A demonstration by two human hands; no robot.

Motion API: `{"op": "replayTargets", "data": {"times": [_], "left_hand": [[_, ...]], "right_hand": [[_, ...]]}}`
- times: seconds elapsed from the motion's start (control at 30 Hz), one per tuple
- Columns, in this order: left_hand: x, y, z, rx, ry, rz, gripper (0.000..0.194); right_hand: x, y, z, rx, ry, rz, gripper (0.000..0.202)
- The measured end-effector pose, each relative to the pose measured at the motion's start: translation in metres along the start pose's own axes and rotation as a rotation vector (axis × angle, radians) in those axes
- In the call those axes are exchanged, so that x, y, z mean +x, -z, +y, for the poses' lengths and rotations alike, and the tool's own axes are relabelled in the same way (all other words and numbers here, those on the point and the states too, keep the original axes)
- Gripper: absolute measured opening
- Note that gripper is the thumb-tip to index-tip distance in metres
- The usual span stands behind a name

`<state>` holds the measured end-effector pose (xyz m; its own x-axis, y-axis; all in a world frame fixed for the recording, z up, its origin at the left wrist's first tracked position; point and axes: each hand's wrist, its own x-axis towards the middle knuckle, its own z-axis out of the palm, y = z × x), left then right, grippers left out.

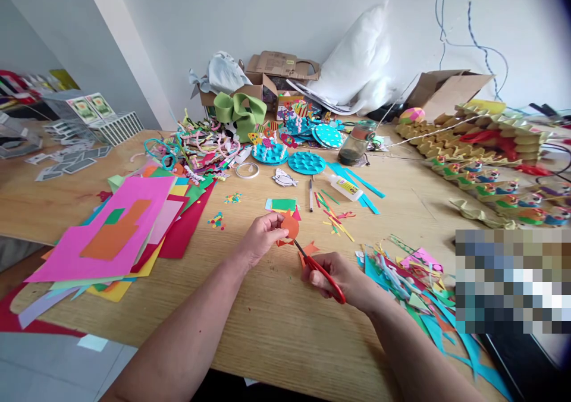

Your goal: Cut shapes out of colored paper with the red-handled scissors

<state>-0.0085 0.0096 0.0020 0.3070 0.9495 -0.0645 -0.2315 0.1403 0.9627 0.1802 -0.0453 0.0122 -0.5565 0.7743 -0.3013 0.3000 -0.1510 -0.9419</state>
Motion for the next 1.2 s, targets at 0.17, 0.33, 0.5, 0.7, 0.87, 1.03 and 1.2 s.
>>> {"op": "replayTargets", "data": {"times": [0.17, 0.33, 0.5, 0.7, 0.87, 1.03, 1.2], "left_hand": [[0.0015, 0.0025, -0.0003, 0.010, 0.010, 0.035, 0.011], [0.0033, 0.0046, -0.0025, -0.004, 0.014, 0.060, 0.011], [0.0019, 0.0034, -0.0018, 0.027, 0.013, 0.059, 0.015], [-0.0004, 0.0016, -0.0002, -0.001, 0.106, 0.073, 0.021], [-0.0023, 0.0006, 0.0029, -0.002, 0.137, 0.054, 0.023], [-0.0025, 0.0009, 0.0022, 0.001, 0.171, -0.014, 0.021], [-0.0027, 0.0017, -0.0007, 0.003, 0.186, -0.053, 0.020]], "right_hand": [[-0.0007, 0.0011, 0.0017, -0.024, -0.003, -0.029, 0.058], [-0.0003, 0.0021, 0.0041, -0.040, -0.011, -0.032, 0.058], [0.0005, 0.0024, 0.0036, -0.053, -0.021, -0.017, 0.058], [0.0012, 0.0024, 0.0044, -0.077, -0.034, -0.008, 0.057], [0.0009, 0.0017, 0.0026, -0.075, -0.031, -0.036, 0.059], [0.0011, 0.0029, 0.0052, -0.102, -0.033, -0.056, 0.059], [0.0013, 0.0034, 0.0083, -0.112, -0.043, -0.051, 0.058]]}}
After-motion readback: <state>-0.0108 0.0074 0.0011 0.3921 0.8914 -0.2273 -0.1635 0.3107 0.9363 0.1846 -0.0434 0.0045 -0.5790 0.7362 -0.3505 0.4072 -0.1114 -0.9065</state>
